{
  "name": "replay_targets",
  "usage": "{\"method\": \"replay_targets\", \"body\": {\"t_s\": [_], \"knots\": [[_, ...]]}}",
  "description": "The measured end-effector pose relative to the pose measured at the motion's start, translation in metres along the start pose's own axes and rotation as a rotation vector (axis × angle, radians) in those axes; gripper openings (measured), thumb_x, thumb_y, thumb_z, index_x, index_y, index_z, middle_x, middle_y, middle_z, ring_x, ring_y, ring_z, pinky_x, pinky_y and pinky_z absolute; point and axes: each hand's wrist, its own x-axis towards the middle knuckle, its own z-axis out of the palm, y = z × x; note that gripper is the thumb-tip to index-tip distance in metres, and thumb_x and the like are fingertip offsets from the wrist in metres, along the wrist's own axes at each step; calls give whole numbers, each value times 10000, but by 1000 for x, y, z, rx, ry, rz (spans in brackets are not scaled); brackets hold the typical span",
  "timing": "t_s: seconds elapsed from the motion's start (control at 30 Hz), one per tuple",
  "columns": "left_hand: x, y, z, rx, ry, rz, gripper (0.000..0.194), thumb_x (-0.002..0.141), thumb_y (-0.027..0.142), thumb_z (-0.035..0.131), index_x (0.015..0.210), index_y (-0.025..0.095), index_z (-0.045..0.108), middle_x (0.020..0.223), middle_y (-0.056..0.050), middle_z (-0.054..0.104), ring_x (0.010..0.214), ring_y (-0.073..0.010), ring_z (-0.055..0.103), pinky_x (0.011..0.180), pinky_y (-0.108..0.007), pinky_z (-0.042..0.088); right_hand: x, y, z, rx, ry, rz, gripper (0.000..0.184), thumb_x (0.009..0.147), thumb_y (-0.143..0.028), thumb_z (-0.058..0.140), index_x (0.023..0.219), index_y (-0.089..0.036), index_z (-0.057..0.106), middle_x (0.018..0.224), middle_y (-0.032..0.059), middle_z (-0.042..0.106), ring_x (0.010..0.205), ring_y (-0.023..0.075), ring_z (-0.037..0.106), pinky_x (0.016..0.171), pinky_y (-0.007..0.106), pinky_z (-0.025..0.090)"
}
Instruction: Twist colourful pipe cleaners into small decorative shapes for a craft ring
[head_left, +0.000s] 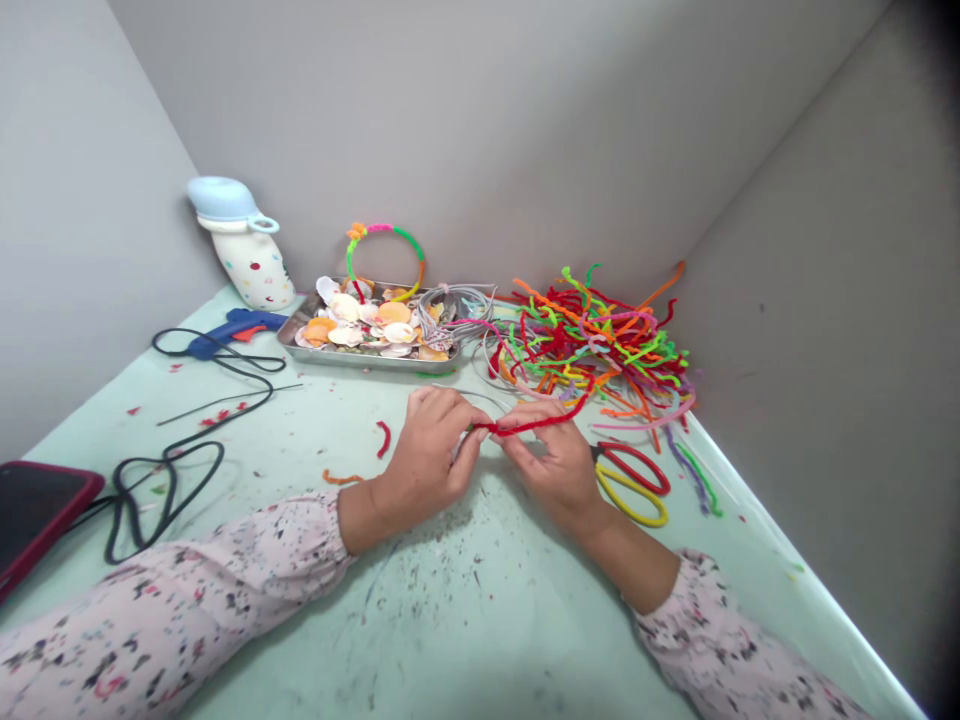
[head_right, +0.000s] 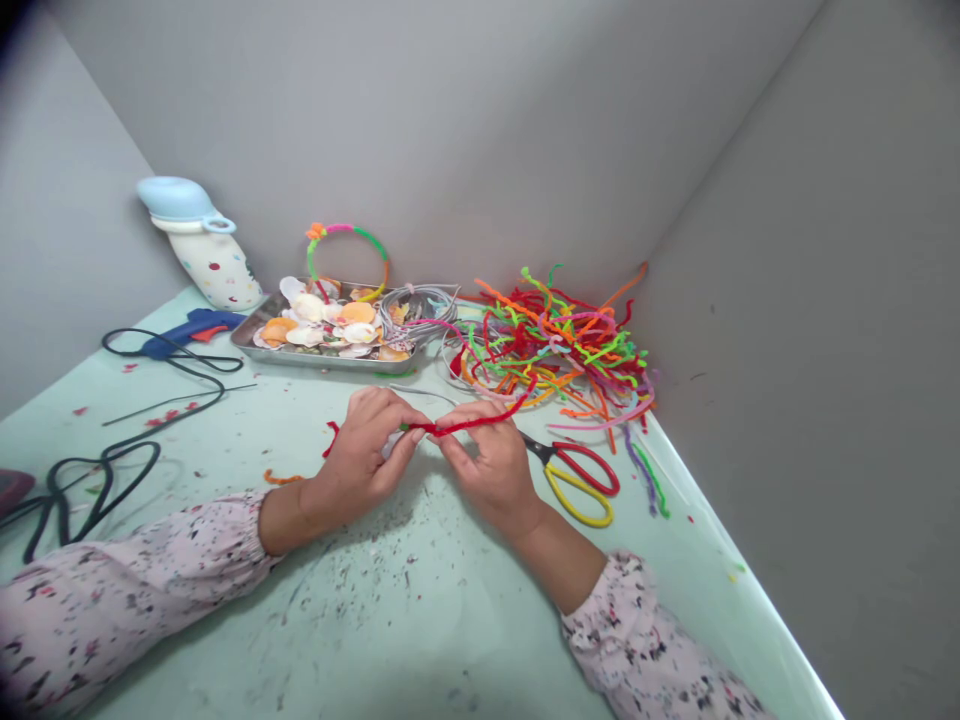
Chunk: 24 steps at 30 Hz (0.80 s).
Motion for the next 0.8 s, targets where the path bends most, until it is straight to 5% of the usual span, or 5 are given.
{"method": "replay_targets", "body": {"t_s": [0.8], "knots": [[0, -2, 1, 40, -51, -16, 125, 901, 177, 444, 930, 182, 565, 884, -50, 585, 903, -208, 495, 897, -414, 334, 5, -3, -3, 238, -174, 269, 89, 863, -267, 592, 796, -209, 594, 794, -7, 600, 800, 156, 558, 772, 288, 421]]}}
